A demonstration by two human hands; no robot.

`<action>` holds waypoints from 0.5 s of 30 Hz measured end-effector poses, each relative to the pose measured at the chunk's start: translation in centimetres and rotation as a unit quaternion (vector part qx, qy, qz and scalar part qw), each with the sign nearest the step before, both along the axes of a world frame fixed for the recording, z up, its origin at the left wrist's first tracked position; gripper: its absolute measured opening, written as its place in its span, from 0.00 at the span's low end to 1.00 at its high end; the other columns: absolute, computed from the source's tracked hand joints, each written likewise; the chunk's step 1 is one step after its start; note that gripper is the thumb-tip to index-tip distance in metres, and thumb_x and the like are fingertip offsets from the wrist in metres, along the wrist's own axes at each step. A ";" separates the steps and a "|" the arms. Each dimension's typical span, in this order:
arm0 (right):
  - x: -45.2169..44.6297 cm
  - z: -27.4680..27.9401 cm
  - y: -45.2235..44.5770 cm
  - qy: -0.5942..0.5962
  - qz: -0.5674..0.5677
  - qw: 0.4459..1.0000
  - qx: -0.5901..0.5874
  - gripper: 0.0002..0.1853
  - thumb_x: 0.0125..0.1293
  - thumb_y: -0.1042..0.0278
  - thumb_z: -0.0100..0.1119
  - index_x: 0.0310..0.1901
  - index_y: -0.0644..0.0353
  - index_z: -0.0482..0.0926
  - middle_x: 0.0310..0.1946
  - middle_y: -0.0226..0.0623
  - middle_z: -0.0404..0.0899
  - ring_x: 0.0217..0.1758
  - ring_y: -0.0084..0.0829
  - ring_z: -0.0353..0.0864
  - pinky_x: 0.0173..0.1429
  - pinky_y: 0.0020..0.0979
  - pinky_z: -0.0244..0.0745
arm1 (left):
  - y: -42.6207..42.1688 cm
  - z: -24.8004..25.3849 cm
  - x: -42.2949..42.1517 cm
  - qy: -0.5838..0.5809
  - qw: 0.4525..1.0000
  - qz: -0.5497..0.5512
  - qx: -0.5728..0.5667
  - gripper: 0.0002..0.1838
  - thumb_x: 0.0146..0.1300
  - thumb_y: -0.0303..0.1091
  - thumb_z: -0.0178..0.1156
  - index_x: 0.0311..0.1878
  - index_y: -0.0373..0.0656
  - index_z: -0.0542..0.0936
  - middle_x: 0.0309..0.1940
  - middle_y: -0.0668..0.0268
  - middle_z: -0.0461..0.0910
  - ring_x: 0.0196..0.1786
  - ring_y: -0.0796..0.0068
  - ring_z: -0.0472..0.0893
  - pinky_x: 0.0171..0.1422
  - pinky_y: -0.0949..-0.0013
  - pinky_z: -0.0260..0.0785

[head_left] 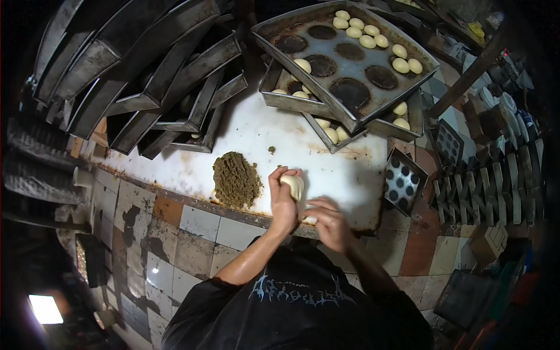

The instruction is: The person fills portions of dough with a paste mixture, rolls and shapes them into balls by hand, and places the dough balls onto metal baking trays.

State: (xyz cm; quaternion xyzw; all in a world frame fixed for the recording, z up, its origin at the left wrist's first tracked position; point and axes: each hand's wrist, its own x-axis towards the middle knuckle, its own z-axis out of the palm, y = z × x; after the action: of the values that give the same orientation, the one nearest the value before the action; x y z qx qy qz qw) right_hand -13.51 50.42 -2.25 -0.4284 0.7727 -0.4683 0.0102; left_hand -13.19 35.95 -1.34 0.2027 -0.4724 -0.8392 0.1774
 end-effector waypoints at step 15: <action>-2.4 -3.2 2.3 0.183 -0.046 0.978 0.088 0.08 0.50 0.71 0.61 0.34 0.58 0.77 0.39 0.37 0.75 0.47 0.43 0.71 0.51 0.45 0.64 | -16.1 7.8 5.9 0.028 0.864 -0.118 -0.488 0.34 0.52 0.21 0.49 0.67 0.38 0.60 0.67 0.54 0.60 0.72 0.58 0.56 0.74 0.60 0.45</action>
State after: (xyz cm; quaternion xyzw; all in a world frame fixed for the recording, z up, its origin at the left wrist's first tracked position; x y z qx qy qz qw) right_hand -15.90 52.77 -5.46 -0.4682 0.8185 -0.3122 -0.1158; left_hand -7.34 19.82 6.48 0.0092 -0.8369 -0.5213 0.1668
